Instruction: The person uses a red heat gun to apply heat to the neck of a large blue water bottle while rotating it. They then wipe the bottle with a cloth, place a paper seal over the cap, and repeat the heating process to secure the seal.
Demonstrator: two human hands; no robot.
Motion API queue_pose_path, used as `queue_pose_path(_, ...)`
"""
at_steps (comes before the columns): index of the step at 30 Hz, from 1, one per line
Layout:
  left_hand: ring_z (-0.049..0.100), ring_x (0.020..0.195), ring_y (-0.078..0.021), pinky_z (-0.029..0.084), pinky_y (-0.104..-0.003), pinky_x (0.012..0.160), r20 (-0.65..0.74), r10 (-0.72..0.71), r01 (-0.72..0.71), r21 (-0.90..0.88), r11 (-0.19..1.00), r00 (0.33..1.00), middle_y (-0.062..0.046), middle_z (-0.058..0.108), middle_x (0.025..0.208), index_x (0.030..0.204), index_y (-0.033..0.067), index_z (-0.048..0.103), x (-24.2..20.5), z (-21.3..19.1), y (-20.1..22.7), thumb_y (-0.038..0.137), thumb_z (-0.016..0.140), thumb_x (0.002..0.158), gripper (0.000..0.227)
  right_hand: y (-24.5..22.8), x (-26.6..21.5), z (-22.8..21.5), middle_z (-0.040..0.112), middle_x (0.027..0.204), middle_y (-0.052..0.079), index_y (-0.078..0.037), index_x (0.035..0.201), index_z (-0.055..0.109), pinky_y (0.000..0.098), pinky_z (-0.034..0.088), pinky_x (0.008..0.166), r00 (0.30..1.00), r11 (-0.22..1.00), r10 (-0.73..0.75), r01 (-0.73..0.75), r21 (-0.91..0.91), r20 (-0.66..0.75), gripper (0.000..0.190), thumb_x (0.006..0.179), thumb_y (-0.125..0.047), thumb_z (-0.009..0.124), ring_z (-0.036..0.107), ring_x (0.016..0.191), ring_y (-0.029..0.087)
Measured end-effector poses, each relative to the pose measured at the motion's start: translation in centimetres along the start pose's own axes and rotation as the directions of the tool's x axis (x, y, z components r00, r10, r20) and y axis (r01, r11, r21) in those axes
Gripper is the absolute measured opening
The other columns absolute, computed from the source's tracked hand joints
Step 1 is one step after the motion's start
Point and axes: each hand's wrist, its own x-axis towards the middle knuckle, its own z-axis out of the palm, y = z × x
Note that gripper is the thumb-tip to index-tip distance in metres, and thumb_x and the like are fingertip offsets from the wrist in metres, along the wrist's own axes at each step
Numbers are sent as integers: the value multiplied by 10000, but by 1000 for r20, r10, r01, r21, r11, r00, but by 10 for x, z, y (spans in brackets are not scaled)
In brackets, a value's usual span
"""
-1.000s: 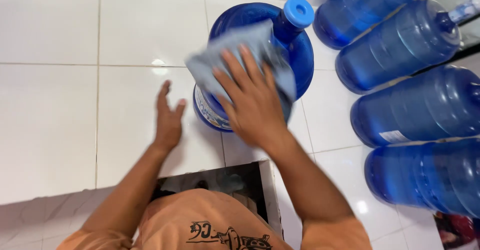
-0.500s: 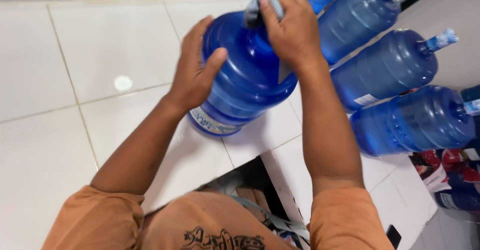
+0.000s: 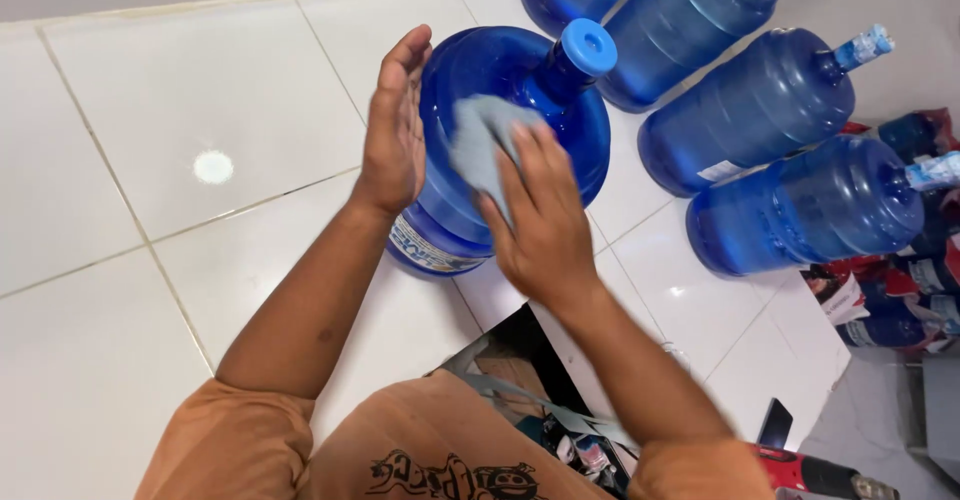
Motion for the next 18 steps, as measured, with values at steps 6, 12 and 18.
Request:
queue_pose_path(6, 453, 1447, -214, 270, -437, 1232, -179, -76, 56, -116, 992, 981, -49, 540, 1500, 1430, 164, 558, 11, -32, -21, 588, 422, 1024, 603, 42, 145, 88, 475, 1436, 312, 36, 1394, 505, 542, 342, 1115, 870, 963, 259, -199, -184, 418, 513, 1075, -351, 399, 416, 1360, 486)
queue_pose_path(12, 418, 1473, -270, 318, -412, 1245, 17, 50, -53, 397, 916, 999, -137, 461, 1547, 1497, 50, 431, 3, -34, 28, 464, 396, 1100, 575, -16, 15, 18, 359, 1619, 236, -29, 1526, 443, 599, 268, 1303, 985, 995, 98, -101, 11, 143, 530, 1006, -18, 549, 286, 1547, 455)
queue_pose_path(18, 275, 1590, -380, 226, -555, 1339, 205, 136, -240, 666, 706, 969, -135, 379, 1651, 1558, 110, 424, -22, -3, -12, 451, 548, 1077, 603, 88, -161, 35, 580, 1346, 256, 17, 1343, 571, 470, 395, 1091, 616, 618, 786, -784, 58, -45, 419, 1094, -292, 435, 542, 1262, 412)
